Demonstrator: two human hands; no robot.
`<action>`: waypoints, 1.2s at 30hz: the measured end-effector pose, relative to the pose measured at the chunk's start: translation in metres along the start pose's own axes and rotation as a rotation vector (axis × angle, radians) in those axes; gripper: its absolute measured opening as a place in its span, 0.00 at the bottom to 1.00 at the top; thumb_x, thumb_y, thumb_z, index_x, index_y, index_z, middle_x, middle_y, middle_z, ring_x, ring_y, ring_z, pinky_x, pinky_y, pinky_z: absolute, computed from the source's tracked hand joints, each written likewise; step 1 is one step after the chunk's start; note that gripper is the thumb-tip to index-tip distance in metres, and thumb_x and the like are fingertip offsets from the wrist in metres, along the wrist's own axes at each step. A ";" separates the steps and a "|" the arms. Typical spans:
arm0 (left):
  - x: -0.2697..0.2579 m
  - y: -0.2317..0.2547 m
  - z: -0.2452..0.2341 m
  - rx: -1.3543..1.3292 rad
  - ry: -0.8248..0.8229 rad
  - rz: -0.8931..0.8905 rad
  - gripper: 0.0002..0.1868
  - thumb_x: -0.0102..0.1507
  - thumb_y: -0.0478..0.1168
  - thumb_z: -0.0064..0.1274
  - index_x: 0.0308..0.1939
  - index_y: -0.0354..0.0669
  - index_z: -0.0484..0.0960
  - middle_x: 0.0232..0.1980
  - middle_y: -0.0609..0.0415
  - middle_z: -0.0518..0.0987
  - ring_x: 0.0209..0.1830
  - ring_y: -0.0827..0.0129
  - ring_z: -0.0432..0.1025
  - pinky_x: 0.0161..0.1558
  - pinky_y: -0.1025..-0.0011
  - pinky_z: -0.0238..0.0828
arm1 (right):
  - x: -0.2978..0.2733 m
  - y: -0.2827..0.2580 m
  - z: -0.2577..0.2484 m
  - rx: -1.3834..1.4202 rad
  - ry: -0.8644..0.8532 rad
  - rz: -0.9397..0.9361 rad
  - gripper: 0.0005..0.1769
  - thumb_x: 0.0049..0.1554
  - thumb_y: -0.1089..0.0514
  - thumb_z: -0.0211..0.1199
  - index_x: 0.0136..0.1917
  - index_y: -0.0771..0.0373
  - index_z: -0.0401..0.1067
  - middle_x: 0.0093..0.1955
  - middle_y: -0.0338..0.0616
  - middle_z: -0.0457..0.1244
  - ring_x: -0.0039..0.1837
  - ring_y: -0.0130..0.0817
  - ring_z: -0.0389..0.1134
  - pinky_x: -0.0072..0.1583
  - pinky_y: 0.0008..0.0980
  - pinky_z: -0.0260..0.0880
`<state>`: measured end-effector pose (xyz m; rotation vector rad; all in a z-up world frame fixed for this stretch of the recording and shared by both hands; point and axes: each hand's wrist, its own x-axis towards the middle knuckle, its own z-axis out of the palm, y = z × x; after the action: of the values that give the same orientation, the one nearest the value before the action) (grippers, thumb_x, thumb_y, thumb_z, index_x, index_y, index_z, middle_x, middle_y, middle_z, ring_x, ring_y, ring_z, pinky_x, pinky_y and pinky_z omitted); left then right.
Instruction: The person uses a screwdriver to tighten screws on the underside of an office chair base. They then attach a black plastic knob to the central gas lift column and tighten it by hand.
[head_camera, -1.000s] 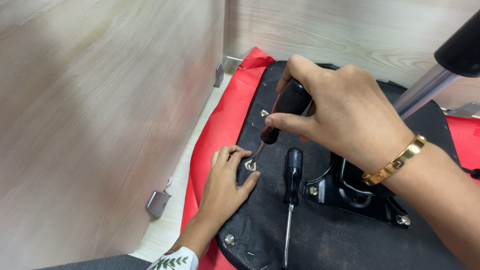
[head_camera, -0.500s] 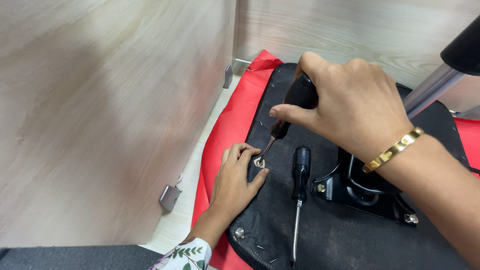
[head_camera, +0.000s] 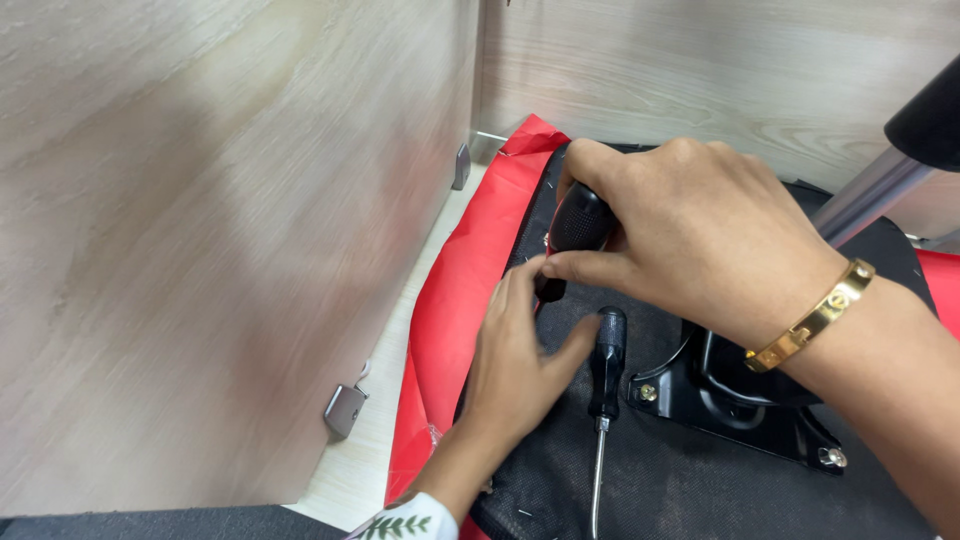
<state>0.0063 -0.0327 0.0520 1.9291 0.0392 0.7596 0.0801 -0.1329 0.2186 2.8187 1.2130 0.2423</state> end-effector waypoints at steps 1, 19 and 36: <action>0.006 0.007 0.006 -0.072 0.049 0.031 0.29 0.61 0.42 0.61 0.63 0.36 0.70 0.54 0.43 0.79 0.56 0.56 0.75 0.56 0.61 0.71 | 0.001 -0.001 -0.001 -0.003 -0.020 0.012 0.32 0.49 0.34 0.72 0.57 0.56 0.71 0.31 0.43 0.69 0.38 0.42 0.73 0.42 0.41 0.73; 0.044 0.005 0.028 -0.509 0.124 -0.199 0.03 0.60 0.34 0.60 0.34 0.36 0.85 0.31 0.59 0.82 0.33 0.81 0.74 0.36 0.76 0.73 | 0.000 -0.005 0.002 0.016 0.022 -0.017 0.32 0.48 0.32 0.72 0.53 0.55 0.69 0.32 0.43 0.69 0.42 0.47 0.72 0.41 0.47 0.71; 0.056 -0.006 0.020 -0.364 -0.100 -0.160 0.05 0.58 0.34 0.58 0.31 0.34 0.80 0.30 0.52 0.81 0.29 0.75 0.73 0.31 0.70 0.71 | 0.006 -0.003 0.005 -0.179 -0.006 0.088 0.38 0.49 0.21 0.66 0.48 0.58 0.74 0.25 0.43 0.66 0.31 0.38 0.71 0.36 0.37 0.72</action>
<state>0.0635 -0.0265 0.0686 1.5933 -0.0066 0.5220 0.0831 -0.1259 0.2140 2.7186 1.0119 0.3287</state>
